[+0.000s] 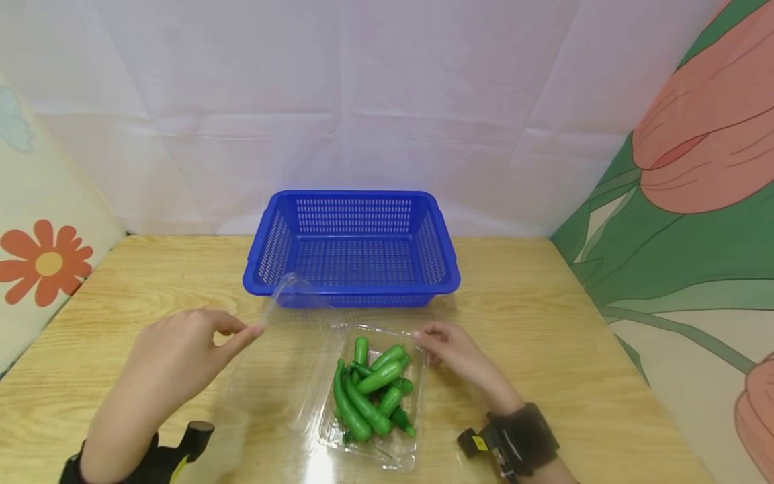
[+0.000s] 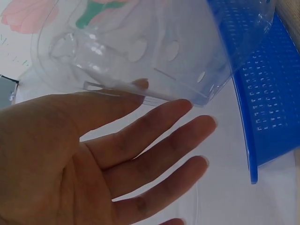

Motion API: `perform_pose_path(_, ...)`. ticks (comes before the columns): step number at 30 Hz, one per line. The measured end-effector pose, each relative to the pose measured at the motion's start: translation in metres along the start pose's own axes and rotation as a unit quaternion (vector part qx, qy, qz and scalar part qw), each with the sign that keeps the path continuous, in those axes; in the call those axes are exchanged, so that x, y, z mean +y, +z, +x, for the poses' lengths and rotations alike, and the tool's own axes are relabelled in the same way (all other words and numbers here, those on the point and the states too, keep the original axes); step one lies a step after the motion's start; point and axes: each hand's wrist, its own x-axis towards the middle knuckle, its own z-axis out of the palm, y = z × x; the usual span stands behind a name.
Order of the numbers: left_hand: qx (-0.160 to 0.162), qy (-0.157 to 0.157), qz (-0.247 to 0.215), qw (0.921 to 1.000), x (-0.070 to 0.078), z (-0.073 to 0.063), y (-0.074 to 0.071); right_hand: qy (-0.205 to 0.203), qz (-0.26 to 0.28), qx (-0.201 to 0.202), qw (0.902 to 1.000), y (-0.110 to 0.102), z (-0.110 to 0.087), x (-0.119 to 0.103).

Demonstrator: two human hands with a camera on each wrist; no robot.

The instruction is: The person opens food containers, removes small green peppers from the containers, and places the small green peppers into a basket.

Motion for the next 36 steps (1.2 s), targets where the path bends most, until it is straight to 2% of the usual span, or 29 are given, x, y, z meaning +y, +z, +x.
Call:
perform_pose_path(7,-0.039,0.002,0.003,0.9992,-0.008,0.0,-0.001,0.008,0.046,-0.01,0.9988,0.001,-0.001,0.0)
perform_pose_path(14,-0.054,0.015,0.007,0.9984,-0.016,0.0,0.001,0.008,0.09,-0.013,0.9958,-0.001,-0.003,0.0)
perform_pose_path(21,-0.109,-0.011,-0.006,0.9939,-0.021,0.002,0.003,-0.002,0.093,0.001,0.9957,-0.004,-0.003,-0.001)
perform_pose_path(28,-0.161,-0.027,-0.016,0.9865,-0.03,0.005,0.007,0.022,0.115,-0.005,0.9931,-0.004,-0.003,-0.003)
perform_pose_path(32,-0.197,-0.04,-0.021,0.9794,-0.037,0.009,0.009,-0.002,0.13,-0.025,0.9912,-0.006,-0.005,-0.002)
perform_pose_path(36,-0.213,-0.047,-0.023,0.9757,-0.043,0.012,0.011,-0.035,0.146,-0.041,0.9878,-0.008,-0.006,-0.001)
